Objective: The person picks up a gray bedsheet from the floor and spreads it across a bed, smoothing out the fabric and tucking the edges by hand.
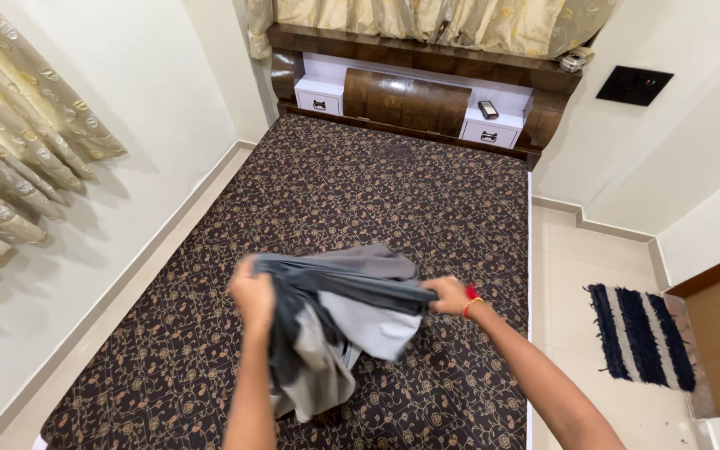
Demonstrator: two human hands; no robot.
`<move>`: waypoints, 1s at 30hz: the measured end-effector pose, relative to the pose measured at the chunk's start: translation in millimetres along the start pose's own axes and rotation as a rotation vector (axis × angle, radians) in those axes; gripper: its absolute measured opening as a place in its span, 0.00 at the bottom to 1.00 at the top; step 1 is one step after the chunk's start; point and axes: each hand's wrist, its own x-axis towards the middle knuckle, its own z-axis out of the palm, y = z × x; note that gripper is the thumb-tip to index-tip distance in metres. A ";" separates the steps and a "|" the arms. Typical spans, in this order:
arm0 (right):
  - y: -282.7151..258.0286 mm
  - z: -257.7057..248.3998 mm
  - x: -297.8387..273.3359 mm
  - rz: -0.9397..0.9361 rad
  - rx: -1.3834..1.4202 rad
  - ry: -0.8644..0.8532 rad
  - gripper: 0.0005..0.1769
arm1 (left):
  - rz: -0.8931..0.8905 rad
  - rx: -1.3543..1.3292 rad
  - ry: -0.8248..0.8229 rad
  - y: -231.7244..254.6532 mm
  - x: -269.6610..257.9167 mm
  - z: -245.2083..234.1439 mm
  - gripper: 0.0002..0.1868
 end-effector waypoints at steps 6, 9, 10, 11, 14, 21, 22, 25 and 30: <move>44.7 -8.8 -32.8 0.490 -0.364 0.217 0.13 | 0.054 -0.244 0.330 -19.3 61.3 -78.0 0.17; 58.4 -49.8 -39.1 0.503 -0.236 0.491 0.19 | -0.014 -0.441 0.393 -21.9 80.8 -113.2 0.13; 61.3 -62.7 -36.8 0.607 -0.221 0.502 0.17 | -0.044 -0.588 0.428 -22.4 82.5 -119.0 0.08; 63.1 -74.0 -36.0 0.710 -0.204 0.514 0.15 | -0.043 -0.589 0.427 -23.6 78.7 -120.6 0.08; 61.0 -83.8 -29.6 0.552 -0.249 0.844 0.18 | 0.149 -0.081 0.387 -29.8 55.2 -122.5 0.13; 49.5 -38.6 -36.1 0.882 0.521 0.506 0.22 | -0.037 0.015 -0.272 -100.0 3.0 -110.9 0.16; 47.2 -26.0 -42.7 0.923 0.652 0.393 0.24 | -0.039 0.020 -0.273 -115.3 -1.6 -108.5 0.16; 43.0 -2.2 -70.8 1.051 0.856 0.163 0.35 | -0.063 0.186 -0.481 -157.4 -13.8 -102.2 0.22; 33.5 20.3 -104.0 0.978 1.385 0.202 0.35 | -0.176 0.407 -0.802 -200.3 -28.7 -93.0 0.12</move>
